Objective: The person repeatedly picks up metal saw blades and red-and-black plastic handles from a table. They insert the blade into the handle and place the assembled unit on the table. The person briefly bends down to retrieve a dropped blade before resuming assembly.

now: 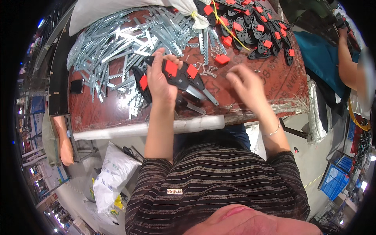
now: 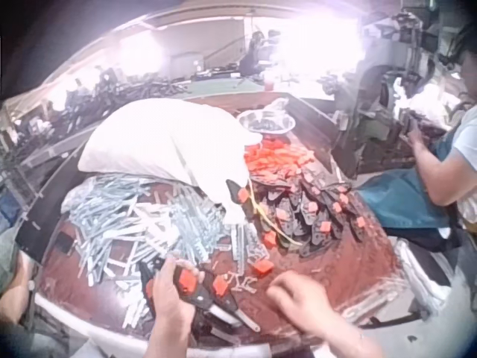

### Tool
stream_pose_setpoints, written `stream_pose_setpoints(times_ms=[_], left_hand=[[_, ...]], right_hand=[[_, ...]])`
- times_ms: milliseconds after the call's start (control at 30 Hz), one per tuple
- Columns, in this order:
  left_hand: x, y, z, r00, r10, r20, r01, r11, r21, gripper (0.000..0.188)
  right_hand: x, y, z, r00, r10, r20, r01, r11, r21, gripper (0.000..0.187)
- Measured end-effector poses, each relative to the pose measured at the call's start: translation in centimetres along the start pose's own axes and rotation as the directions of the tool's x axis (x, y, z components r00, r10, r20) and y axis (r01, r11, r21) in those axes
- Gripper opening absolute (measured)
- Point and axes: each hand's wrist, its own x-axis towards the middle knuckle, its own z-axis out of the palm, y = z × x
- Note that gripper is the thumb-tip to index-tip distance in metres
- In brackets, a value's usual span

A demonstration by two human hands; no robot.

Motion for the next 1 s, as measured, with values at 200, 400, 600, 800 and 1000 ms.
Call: stream_pose_setpoints(times_ms=[200, 400, 600, 800, 1000], left_hand=[[1.2, 0.7, -0.1, 0.968, 0.248, -0.044, -0.23, 0.942, 0.242, 0.039], [-0.4, 1.3, 1.5, 0.864, 0.496, 0.091, -0.487, 0.774, 0.405, 0.04], [-3.7, -1.4, 3.7, 0.976, -0.036, 0.214, -0.048, 0.926, 0.375, 0.032], [-4.8, -5.5, 4.7, 0.867, -0.391, 0.309, 0.423, 0.905, -0.041, 0.032], [-4.4, -5.2, 4.4, 0.888, -0.396, 0.235, 0.443, 0.874, -0.2, 0.038]], right_hand=[[5.7, 6.2, -4.1, 0.927, -0.11, -0.358, -0.175, 0.718, -0.674, 0.042], [6.6, 11.0, -4.6, 0.872, -0.125, -0.474, -0.16, 0.841, -0.516, 0.031], [2.6, 6.3, -4.7, 0.816, 0.326, -0.478, -0.05, 0.863, 0.503, 0.02], [-0.7, -0.1, -2.0, 0.952, 0.068, -0.297, 0.06, 0.915, 0.4, 0.019], [0.0, -1.8, 0.3, 0.878, -0.381, -0.288, 0.416, 0.907, 0.066, 0.022]])
